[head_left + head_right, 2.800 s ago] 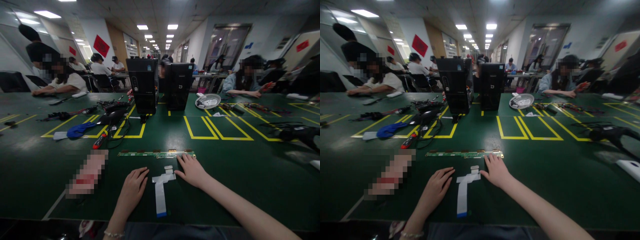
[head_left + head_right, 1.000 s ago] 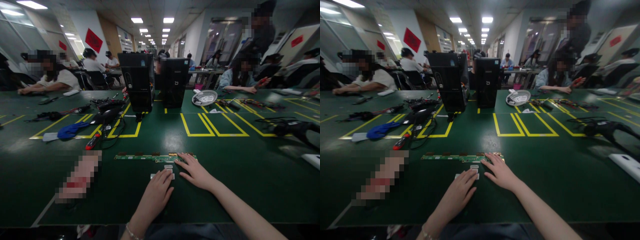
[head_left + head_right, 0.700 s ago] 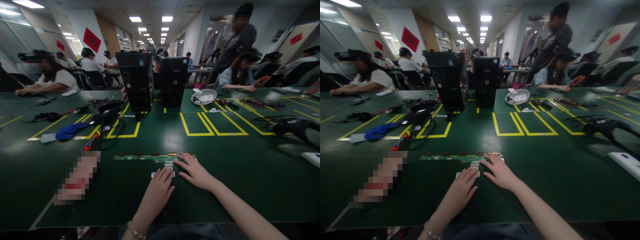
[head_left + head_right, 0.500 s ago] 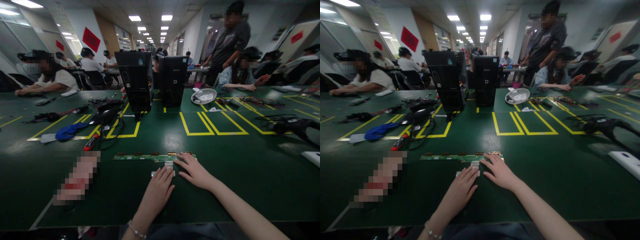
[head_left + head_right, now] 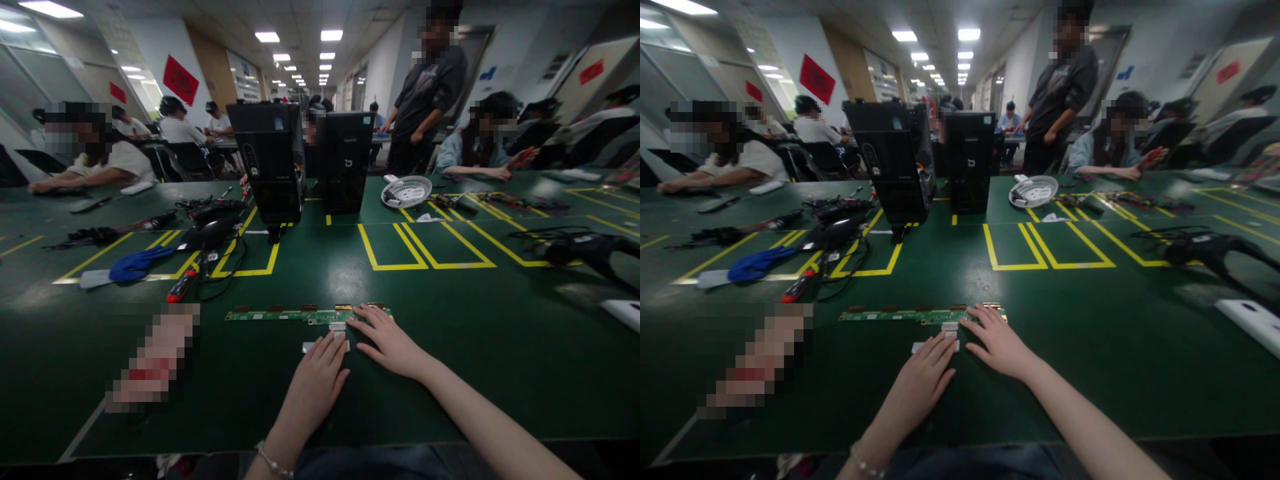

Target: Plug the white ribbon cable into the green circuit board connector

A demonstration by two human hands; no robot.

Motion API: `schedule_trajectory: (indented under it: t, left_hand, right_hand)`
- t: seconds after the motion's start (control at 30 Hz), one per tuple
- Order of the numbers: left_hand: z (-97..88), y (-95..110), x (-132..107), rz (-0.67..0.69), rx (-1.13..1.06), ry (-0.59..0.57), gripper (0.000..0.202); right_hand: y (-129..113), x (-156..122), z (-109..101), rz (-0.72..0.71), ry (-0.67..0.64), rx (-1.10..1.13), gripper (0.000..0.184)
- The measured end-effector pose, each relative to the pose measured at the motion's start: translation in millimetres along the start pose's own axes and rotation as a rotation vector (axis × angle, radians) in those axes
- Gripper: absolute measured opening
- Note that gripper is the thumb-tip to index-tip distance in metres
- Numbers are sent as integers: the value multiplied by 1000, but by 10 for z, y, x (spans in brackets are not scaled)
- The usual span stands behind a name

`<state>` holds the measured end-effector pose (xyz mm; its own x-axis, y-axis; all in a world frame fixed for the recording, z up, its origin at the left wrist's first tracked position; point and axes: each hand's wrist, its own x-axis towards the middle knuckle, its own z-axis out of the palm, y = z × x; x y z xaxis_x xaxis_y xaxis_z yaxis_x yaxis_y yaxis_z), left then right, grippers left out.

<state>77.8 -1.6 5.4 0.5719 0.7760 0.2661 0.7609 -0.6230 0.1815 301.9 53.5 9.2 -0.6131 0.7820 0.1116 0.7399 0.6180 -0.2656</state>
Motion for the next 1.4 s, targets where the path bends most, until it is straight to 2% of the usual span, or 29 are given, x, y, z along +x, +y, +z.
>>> schedule_trajectory:
  t: [0.43,0.77,0.97,1.4]
  left_hand:
    - [-55,-9,-5,6,-33,-22,39]
    - [-5,-15,-41,17,-30,-30,42]
    - [10,-25,-54,23,-48,16,41]
    - [-6,-26,-56,20,-38,-23,44]
  right_hand:
    - [0,-6,7,-17,20,0,50]
    - [25,-1,28,-60,41,-12,48]
    - [19,3,17,-59,68,-8,46]
    - [17,-4,27,-38,51,16,47]
